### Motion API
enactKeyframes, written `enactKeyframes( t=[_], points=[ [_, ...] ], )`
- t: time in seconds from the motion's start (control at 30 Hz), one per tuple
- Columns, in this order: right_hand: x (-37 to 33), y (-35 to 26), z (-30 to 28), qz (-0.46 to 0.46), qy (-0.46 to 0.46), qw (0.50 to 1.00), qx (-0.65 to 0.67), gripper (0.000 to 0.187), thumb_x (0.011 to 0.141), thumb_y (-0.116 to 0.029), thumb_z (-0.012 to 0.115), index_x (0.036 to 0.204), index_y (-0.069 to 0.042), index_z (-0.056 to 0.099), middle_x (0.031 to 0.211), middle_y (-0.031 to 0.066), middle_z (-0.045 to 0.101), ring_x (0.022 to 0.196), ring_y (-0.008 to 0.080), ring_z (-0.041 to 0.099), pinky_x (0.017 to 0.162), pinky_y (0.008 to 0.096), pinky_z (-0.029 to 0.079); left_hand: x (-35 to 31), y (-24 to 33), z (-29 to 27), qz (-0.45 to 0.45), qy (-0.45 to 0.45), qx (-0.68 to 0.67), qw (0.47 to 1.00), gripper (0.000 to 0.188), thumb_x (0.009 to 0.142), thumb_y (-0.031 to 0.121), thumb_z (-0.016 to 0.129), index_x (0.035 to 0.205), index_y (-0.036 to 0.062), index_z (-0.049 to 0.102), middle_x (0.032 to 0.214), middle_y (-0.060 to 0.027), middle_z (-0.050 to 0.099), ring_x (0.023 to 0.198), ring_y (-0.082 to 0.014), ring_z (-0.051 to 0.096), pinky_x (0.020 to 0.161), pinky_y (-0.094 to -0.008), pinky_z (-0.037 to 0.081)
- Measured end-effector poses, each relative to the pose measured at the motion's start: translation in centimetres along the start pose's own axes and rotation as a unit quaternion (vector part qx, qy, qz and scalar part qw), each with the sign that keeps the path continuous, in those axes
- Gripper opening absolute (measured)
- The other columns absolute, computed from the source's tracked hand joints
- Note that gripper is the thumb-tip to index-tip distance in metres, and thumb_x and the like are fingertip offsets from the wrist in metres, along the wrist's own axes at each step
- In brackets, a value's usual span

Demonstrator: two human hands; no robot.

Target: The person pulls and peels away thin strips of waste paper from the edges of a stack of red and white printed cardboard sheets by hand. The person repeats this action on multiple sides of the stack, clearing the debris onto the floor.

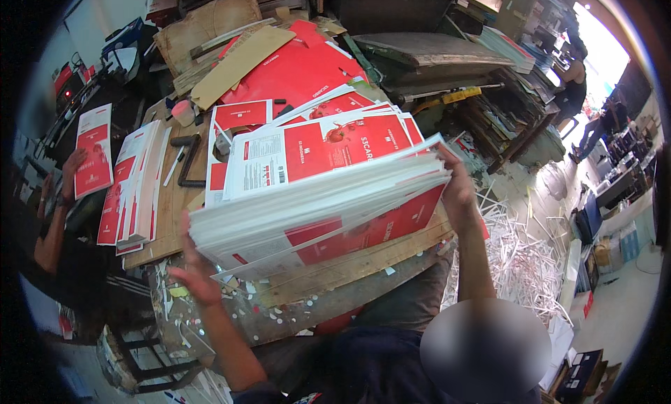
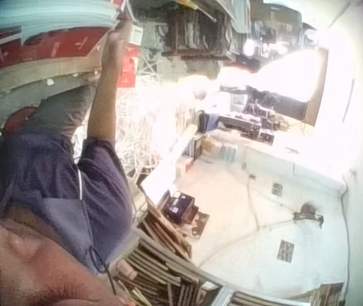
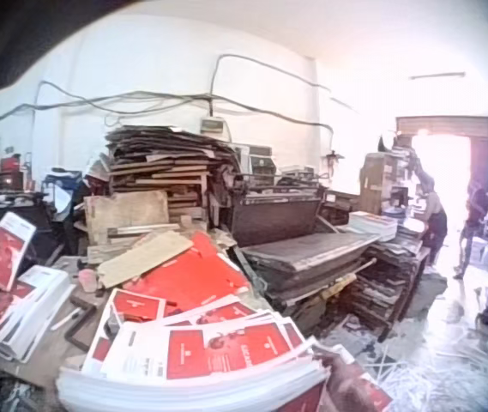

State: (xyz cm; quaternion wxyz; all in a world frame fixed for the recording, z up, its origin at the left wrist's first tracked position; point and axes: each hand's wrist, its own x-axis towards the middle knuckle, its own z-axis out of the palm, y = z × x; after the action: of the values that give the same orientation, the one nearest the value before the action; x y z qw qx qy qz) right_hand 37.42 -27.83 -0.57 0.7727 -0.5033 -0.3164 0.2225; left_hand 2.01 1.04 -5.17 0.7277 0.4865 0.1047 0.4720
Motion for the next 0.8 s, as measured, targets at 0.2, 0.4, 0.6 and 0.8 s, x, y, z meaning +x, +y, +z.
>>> enactKeyframes(
  t=[0.2,0.4,0.6,0.8],
  points=[
    [-0.9,1.4,1.0,0.007,0.029,0.996,-0.081,0.087,0.069,-0.029,0.090,0.138,0.001,0.046,0.130,0.0125,0.059,0.122,0.0222,0.055,0.106,0.0364,0.040,-3.6,-1.3,-1.2,-0.030,-0.128,0.056,0.990,0.102,0.070,0.044,0.088,0.145,-0.0013,0.037,0.138,-0.0128,0.054,0.125,-0.0252,0.055,0.105,-0.0438,0.046],
    [-2.9,0.8,-0.3,-0.008,0.072,0.988,-0.133,0.060,0.074,-0.017,0.084,0.124,0.002,0.057,0.112,0.0107,0.067,0.104,0.0202,0.063,0.090,0.0325,0.050,-3.9,1.1,2.3,-0.068,0.033,0.223,0.972,0.072,0.071,-0.001,0.087,0.132,-0.0038,0.050,0.116,-0.0120,0.067,0.100,-0.0199,0.067,0.086,-0.0331,0.056],
    [-3.9,0.4,-2.7,-0.058,0.035,0.974,-0.214,0.087,0.072,-0.038,0.090,0.136,0.001,0.047,0.119,0.0076,0.061,0.110,0.0187,0.059,0.099,0.0340,0.045,-1.8,4.2,3.6,0.041,-0.048,0.382,0.922,0.083,0.064,0.010,0.094,0.134,0.0035,0.049,0.119,-0.0086,0.062,0.108,-0.0174,0.061,0.093,-0.0332,0.052],
    [-4.2,2.0,-2.9,-0.085,0.047,0.979,-0.177,0.090,0.074,-0.033,0.089,0.142,0.001,0.041,0.126,0.0086,0.056,0.118,0.0205,0.054,0.105,0.0356,0.040,-2.6,2.6,5.3,0.016,-0.048,0.288,0.956,0.087,0.061,0.013,0.096,0.133,0.0057,0.049,0.120,-0.0082,0.059,0.112,-0.0171,0.058,0.096,-0.0333,0.049]
  ],
)
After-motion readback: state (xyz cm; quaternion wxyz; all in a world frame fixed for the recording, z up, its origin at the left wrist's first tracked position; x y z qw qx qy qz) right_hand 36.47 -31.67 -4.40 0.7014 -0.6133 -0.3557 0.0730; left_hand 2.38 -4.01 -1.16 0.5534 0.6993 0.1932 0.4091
